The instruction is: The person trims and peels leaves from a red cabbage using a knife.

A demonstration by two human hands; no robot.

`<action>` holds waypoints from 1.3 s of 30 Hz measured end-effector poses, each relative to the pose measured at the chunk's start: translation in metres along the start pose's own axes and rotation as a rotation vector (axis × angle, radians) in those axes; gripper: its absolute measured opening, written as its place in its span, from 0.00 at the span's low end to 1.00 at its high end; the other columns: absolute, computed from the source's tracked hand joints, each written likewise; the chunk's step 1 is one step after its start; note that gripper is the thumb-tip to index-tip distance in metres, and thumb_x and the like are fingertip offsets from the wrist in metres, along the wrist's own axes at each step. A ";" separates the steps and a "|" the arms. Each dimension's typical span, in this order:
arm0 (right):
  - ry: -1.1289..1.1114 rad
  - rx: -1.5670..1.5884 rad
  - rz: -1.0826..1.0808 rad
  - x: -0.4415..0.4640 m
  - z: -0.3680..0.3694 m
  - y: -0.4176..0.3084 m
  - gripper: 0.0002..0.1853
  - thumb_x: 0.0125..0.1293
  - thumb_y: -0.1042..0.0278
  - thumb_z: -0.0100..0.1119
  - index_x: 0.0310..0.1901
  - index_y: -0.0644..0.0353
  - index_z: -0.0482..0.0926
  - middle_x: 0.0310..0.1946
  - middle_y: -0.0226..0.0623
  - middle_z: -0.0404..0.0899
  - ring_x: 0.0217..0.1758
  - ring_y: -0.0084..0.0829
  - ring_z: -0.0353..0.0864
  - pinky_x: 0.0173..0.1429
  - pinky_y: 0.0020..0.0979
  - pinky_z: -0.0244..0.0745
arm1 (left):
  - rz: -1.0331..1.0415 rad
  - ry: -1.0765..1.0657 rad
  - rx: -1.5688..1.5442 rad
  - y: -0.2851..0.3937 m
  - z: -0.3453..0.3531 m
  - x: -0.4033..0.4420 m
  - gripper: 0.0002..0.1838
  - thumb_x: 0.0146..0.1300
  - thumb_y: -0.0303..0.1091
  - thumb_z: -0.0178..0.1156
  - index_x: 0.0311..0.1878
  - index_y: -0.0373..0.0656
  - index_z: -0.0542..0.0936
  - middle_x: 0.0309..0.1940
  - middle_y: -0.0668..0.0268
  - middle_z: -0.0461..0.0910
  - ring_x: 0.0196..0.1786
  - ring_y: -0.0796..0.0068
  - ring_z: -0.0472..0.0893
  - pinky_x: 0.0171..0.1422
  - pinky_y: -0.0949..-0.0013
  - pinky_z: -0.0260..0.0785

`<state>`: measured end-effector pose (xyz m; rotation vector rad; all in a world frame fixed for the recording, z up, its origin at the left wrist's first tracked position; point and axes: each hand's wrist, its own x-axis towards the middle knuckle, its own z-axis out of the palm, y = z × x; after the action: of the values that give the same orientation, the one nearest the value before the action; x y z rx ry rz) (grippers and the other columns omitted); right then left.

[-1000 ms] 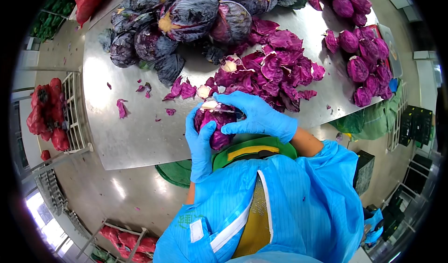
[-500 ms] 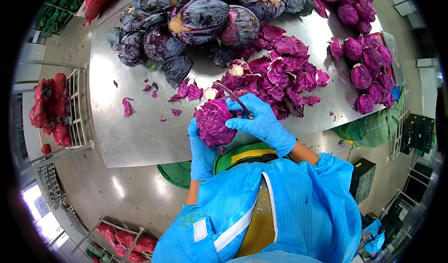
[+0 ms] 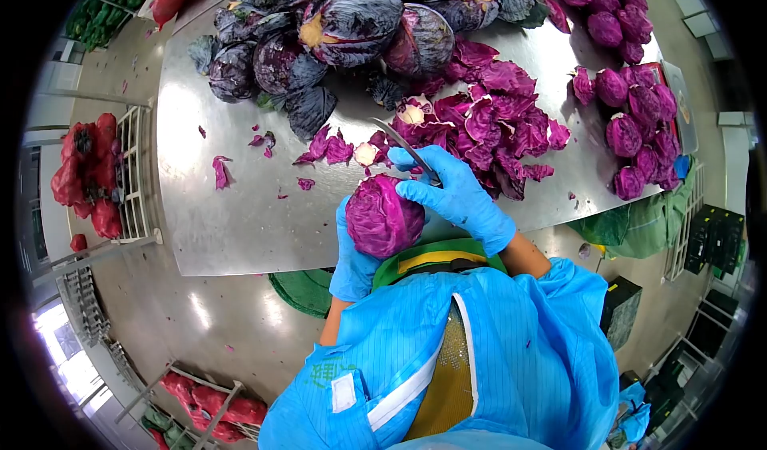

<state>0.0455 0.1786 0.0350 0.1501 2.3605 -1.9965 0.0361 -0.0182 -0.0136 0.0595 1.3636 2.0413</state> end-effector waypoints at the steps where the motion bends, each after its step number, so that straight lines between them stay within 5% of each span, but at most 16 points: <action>1: -0.017 -0.015 0.008 -0.001 -0.001 -0.002 0.28 0.60 0.50 0.69 0.60 0.53 0.77 0.43 0.32 0.77 0.40 0.25 0.75 0.44 0.28 0.73 | -0.108 -0.035 -0.387 0.000 0.003 0.001 0.26 0.65 0.45 0.55 0.62 0.41 0.72 0.58 0.57 0.76 0.58 0.59 0.79 0.61 0.52 0.76; 2: -0.034 -0.030 0.015 -0.002 -0.003 -0.008 0.27 0.61 0.50 0.68 0.59 0.54 0.77 0.42 0.32 0.77 0.40 0.25 0.75 0.44 0.28 0.73 | -0.215 -0.070 -0.774 0.000 0.004 0.001 0.28 0.64 0.49 0.56 0.63 0.42 0.72 0.58 0.58 0.76 0.59 0.59 0.78 0.62 0.51 0.75; 5: -0.003 0.018 -0.026 -0.003 -0.002 -0.003 0.23 0.66 0.53 0.64 0.58 0.55 0.78 0.40 0.32 0.76 0.39 0.25 0.74 0.45 0.29 0.73 | -0.233 0.241 -0.687 0.004 0.008 -0.002 0.28 0.63 0.52 0.54 0.60 0.41 0.74 0.56 0.57 0.78 0.56 0.59 0.80 0.65 0.53 0.73; 8: 0.004 0.092 0.083 -0.006 -0.003 -0.005 0.19 0.70 0.57 0.59 0.58 0.56 0.78 0.38 0.32 0.76 0.39 0.25 0.75 0.45 0.29 0.73 | -0.211 0.315 -0.559 -0.001 -0.004 -0.002 0.30 0.63 0.52 0.54 0.62 0.42 0.73 0.59 0.59 0.77 0.60 0.59 0.77 0.67 0.50 0.71; 15: 0.037 -0.047 -0.016 -0.016 0.001 -0.011 0.16 0.73 0.61 0.54 0.58 0.56 0.78 0.38 0.39 0.77 0.37 0.28 0.77 0.44 0.28 0.73 | -0.072 0.314 -0.583 0.004 -0.002 -0.007 0.29 0.58 0.42 0.59 0.62 0.39 0.72 0.60 0.57 0.76 0.61 0.58 0.77 0.69 0.49 0.69; 18: 0.115 0.072 0.035 -0.023 0.003 -0.014 0.15 0.73 0.63 0.52 0.57 0.57 0.79 0.37 0.40 0.77 0.35 0.30 0.77 0.42 0.29 0.73 | -0.042 0.331 -0.551 -0.005 -0.006 -0.008 0.35 0.59 0.40 0.56 0.69 0.38 0.64 0.64 0.55 0.71 0.66 0.58 0.73 0.73 0.51 0.65; 24: -0.029 -0.174 0.033 -0.048 -0.019 -0.026 0.15 0.70 0.64 0.56 0.53 0.61 0.80 0.32 0.42 0.77 0.32 0.31 0.77 0.39 0.30 0.73 | 0.104 0.345 -0.703 -0.006 -0.010 -0.007 0.29 0.54 0.38 0.56 0.61 0.38 0.72 0.57 0.57 0.77 0.59 0.59 0.77 0.68 0.51 0.69; 32: 0.065 -0.526 -0.219 -0.057 -0.003 -0.010 0.11 0.65 0.61 0.63 0.42 0.60 0.83 0.29 0.40 0.79 0.29 0.39 0.80 0.32 0.35 0.74 | 0.173 0.221 -0.694 -0.013 -0.023 -0.008 0.38 0.46 0.42 0.60 0.65 0.42 0.70 0.61 0.57 0.74 0.63 0.54 0.73 0.71 0.44 0.63; 39: 0.084 -0.499 -0.193 -0.056 0.002 -0.009 0.12 0.66 0.59 0.61 0.39 0.59 0.82 0.29 0.40 0.79 0.28 0.39 0.80 0.32 0.36 0.75 | 0.179 0.176 -0.667 -0.011 -0.019 -0.004 0.50 0.40 0.44 0.63 0.72 0.43 0.61 0.66 0.53 0.69 0.66 0.51 0.71 0.73 0.44 0.60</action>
<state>0.1001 0.1725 0.0489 -0.0168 2.9353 -1.4162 0.0374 -0.0328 -0.0301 -0.3059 0.7269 2.6032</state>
